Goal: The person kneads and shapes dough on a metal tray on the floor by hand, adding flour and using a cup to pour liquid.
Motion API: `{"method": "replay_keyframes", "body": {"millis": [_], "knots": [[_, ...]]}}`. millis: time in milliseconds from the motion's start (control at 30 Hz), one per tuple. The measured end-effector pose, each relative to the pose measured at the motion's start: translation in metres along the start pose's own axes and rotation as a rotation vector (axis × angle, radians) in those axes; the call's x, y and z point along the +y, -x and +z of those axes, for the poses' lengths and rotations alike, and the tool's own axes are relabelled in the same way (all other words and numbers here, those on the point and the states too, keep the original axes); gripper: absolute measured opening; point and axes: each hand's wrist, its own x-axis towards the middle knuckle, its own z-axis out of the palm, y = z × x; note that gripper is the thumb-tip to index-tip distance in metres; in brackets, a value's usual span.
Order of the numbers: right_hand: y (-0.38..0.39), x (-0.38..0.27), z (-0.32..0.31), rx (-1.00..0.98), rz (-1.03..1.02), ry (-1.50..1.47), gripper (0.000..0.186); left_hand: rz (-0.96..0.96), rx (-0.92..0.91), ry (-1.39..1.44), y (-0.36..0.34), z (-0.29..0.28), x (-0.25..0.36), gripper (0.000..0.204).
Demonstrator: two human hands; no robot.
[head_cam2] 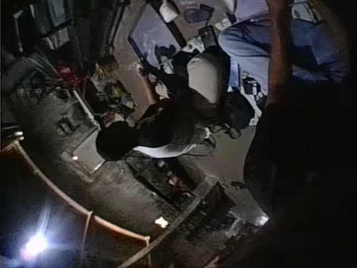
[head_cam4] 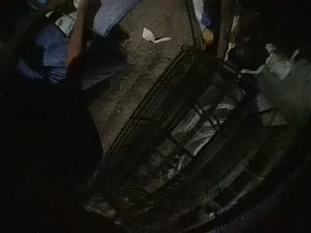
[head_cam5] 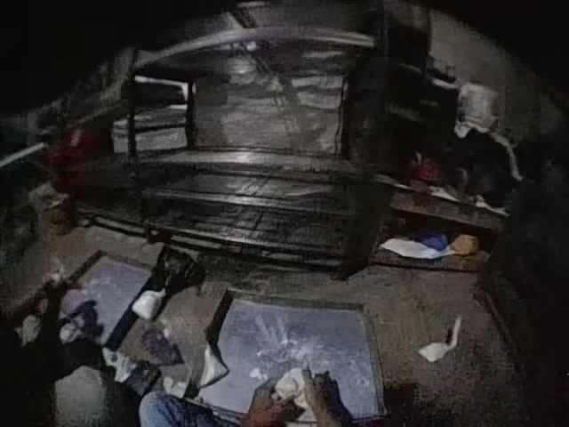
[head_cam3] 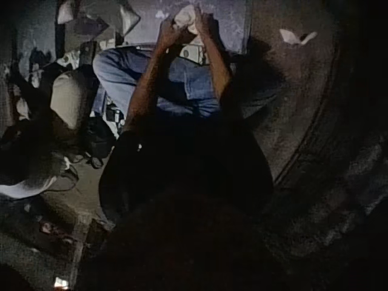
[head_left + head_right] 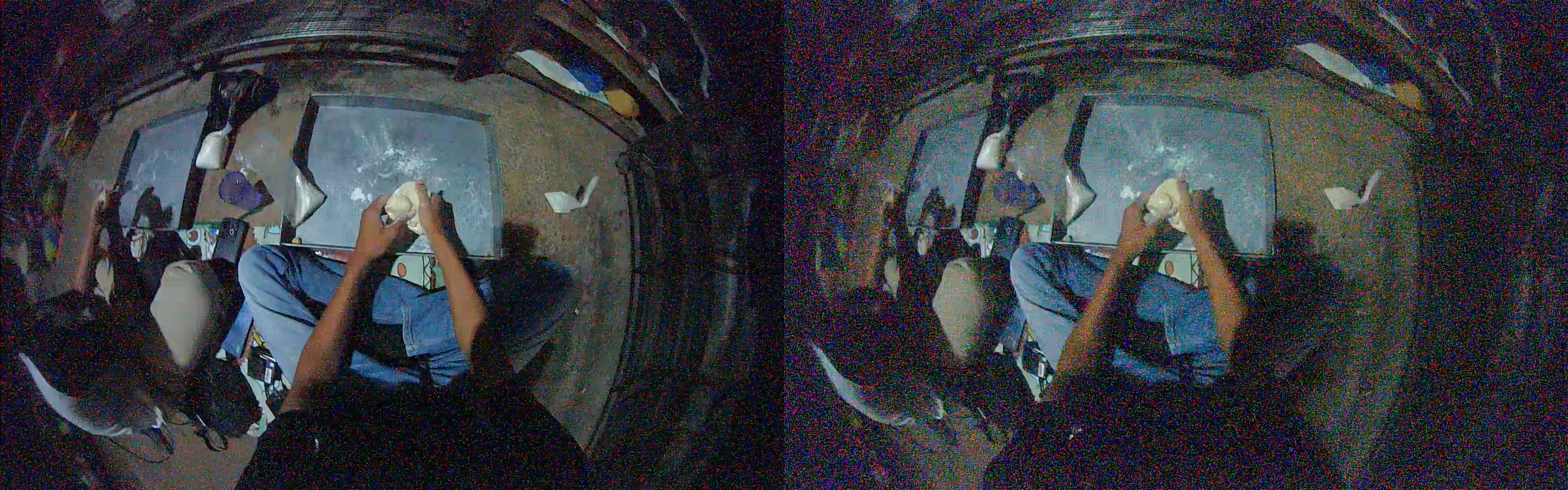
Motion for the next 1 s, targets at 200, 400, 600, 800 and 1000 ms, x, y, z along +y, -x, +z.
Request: {"method": "replay_keyframes", "body": {"millis": [200, 400, 600, 800, 1000], "knots": [[0.005, -0.017, -0.022, 0.171, -0.23, 0.092, 0.056, 0.115, 0.174, 0.016, -0.011, 0.01, 0.006, 0.026], [0.007, -0.042, -0.034, -0.128, 0.197, -0.871, 0.064, -0.081, 0.243, 0.253, -0.016, -0.001, 0.013, 0.027], [-0.046, 0.068, 0.028, 0.18, -0.218, -0.853, 0.051, -0.153, 0.139, 0.316, -0.021, 0.016, 0.038, 0.029], [-0.003, -0.017, 0.002, 0.125, 0.062, -0.832, 0.061, -0.215, 0.054, 0.267, 0.007, 0.014, 0.049, 0.035], [0.025, -0.036, -0.037, -0.014, 0.255, -1.358, 0.068, -0.214, 0.223, 0.281, -0.012, 0.018, 0.045, 0.039]]}}
